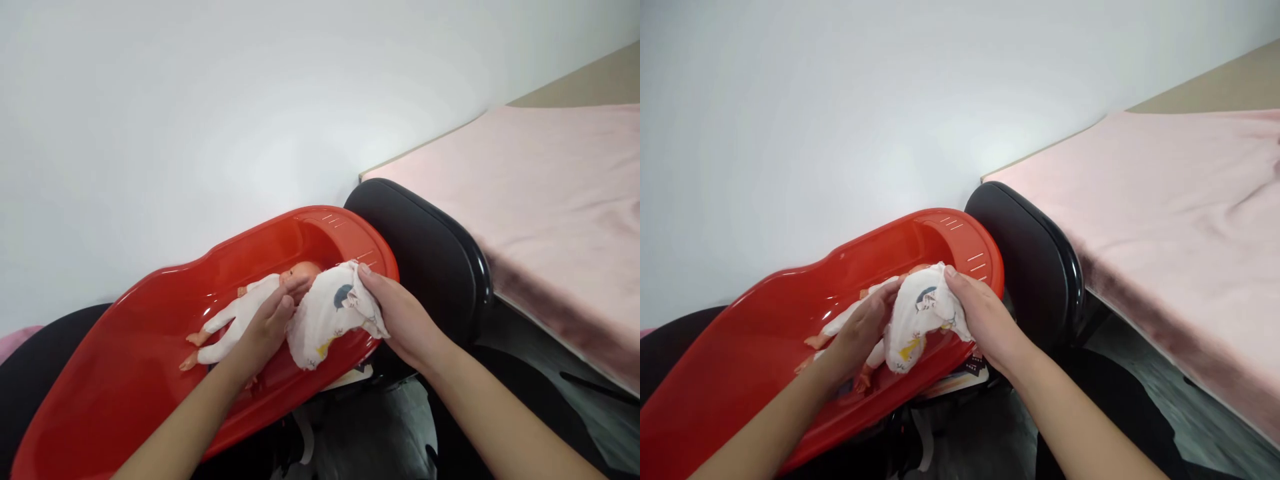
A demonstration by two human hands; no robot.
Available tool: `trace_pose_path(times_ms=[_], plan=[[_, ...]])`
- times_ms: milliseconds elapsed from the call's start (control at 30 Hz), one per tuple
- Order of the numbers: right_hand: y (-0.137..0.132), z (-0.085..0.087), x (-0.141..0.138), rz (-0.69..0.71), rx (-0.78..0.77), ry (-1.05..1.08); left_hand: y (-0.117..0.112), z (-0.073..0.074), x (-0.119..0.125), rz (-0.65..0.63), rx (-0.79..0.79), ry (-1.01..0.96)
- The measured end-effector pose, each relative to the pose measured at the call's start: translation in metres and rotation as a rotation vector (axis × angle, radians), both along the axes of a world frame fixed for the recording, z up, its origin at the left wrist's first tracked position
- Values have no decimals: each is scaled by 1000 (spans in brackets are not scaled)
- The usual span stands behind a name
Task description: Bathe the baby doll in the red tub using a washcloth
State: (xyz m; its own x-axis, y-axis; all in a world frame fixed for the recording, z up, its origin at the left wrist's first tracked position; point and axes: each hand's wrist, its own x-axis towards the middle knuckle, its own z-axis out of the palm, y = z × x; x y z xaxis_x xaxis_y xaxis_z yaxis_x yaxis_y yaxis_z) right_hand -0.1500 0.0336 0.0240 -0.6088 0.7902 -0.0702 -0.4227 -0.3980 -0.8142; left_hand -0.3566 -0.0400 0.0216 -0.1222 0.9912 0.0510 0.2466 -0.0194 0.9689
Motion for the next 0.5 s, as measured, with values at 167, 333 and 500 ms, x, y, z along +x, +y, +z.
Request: trace_pose_path(times_ms=[167, 333, 500], plan=[[-9, -2, -3, 32, 138, 29, -24, 39, 43, 85, -147, -27], [-11, -5, 0, 8, 335, -11, -59, 37, 54, 364, 26, 87], [-25, -4, 0, 331, 319, 124, -84, 36, 57, 600, 20, -160]])
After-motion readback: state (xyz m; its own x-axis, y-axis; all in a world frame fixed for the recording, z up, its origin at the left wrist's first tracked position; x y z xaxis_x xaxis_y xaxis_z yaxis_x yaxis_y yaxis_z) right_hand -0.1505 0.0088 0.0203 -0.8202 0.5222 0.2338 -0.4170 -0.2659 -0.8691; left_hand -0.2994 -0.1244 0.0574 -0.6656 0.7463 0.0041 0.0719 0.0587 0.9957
